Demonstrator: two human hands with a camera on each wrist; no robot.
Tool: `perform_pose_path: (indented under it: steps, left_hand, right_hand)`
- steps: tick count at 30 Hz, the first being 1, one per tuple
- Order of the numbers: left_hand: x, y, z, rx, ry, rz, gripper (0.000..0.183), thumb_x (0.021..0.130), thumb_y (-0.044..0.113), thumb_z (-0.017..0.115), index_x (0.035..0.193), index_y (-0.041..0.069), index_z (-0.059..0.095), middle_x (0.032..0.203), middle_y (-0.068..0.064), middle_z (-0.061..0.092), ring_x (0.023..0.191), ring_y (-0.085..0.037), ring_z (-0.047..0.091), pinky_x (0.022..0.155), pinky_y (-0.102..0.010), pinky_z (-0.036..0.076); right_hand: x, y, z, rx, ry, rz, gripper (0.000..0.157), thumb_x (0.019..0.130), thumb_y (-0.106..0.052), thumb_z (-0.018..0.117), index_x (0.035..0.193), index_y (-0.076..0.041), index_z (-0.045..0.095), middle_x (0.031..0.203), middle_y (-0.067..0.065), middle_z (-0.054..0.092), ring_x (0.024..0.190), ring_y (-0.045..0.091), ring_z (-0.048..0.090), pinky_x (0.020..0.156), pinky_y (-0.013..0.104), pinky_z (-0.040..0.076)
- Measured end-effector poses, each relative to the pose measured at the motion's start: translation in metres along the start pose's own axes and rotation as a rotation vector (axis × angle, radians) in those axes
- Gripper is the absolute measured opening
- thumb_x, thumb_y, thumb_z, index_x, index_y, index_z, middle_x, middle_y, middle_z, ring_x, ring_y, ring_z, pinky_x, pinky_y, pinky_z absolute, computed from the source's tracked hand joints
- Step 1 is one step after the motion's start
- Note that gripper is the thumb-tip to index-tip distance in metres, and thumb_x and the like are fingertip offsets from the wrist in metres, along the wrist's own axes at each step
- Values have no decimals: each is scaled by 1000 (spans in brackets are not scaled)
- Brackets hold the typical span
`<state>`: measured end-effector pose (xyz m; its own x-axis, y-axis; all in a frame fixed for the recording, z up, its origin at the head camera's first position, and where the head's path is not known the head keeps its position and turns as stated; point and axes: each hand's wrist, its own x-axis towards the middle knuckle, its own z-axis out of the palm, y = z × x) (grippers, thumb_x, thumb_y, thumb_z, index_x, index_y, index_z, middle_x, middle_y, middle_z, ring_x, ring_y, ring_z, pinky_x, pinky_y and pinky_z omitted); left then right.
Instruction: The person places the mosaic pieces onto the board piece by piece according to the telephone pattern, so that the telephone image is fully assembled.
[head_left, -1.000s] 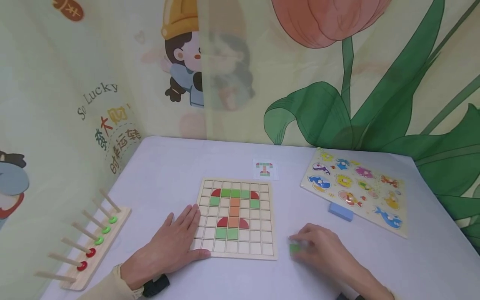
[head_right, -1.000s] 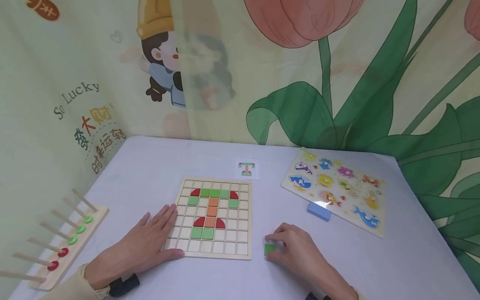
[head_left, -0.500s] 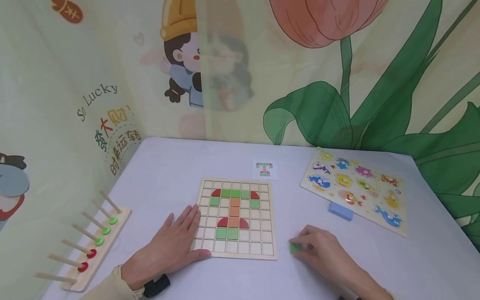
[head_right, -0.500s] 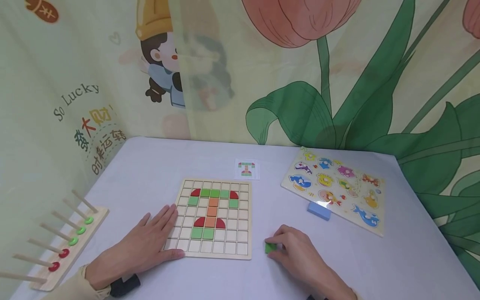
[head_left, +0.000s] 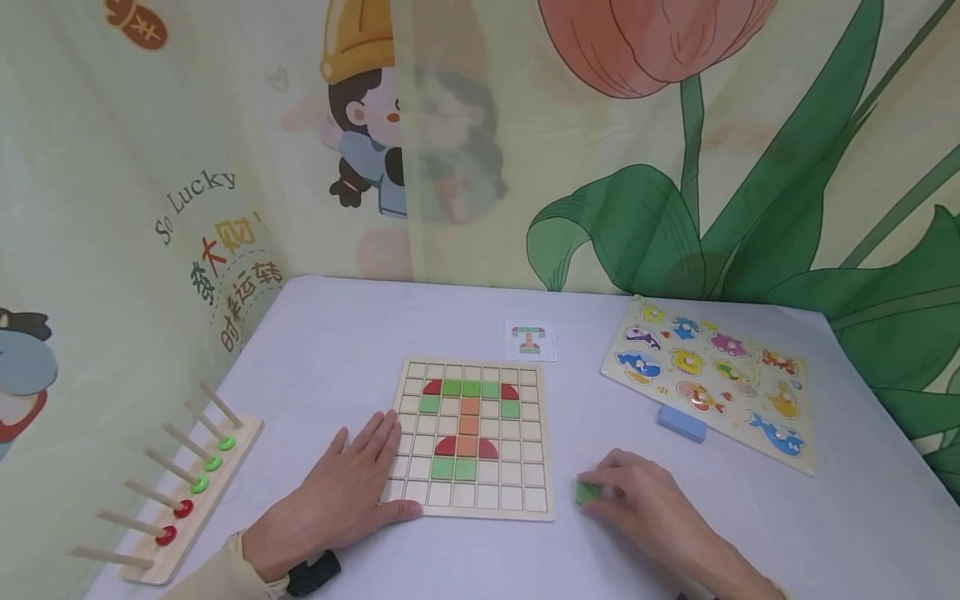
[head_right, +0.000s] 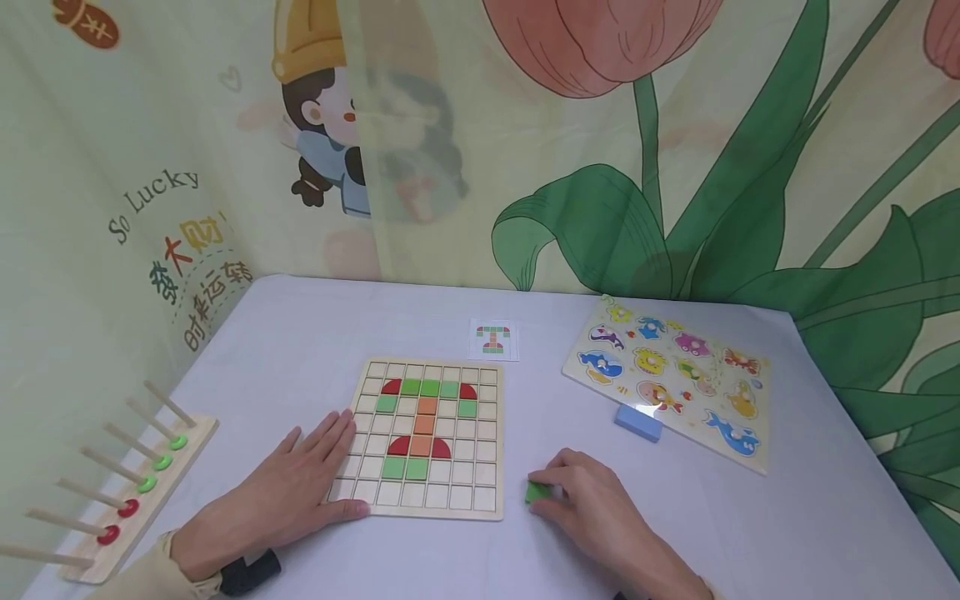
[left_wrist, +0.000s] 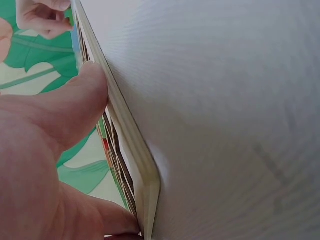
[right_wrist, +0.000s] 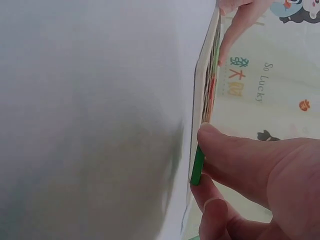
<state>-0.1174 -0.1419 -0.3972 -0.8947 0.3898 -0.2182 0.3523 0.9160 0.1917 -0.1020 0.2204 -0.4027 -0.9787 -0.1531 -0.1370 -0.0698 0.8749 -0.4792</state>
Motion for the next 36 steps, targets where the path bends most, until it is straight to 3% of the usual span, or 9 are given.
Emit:
perform_pose_path:
  steps: [5,17,25,36]
  left_hand:
    - [0,0,0,-4,-2,-2,108,89,70,63,158,-6,29,169,-22,24,158,-39,22,120,-70,23]
    - [0,1,1,7,-1,-9,107,89,70,63,158,-6,31,169,-22,25,158,-39,23,120,-70,24]
    - [0,1,1,12,-3,-5,108,89,70,63,158,-6,30,169,-22,25,158,-39,24,119,-70,24]
    - [0,1,-1,21,-4,-2,108,89,70,63,158,-6,30,169,-22,25,158,-38,24,119,-69,25]
  right_hand:
    - [2,-10,0,5,24,-58,30,78,-20,89,106,-26,82,89,-18,65,80,4,52,68,18,46]
    - [22,-46,8,-42,6,-337,31,82,-23,87,112,-19,81,92,-15,64,79,3,51,65,17,45]
    - [38,-66,18,-30,-14,-400,30,84,-22,85,114,-17,81,93,-11,66,81,4,51,68,18,44]
    - [51,-77,38,-62,-22,-486,29,83,-18,86,112,-15,82,91,-8,71,78,1,51,68,16,46]
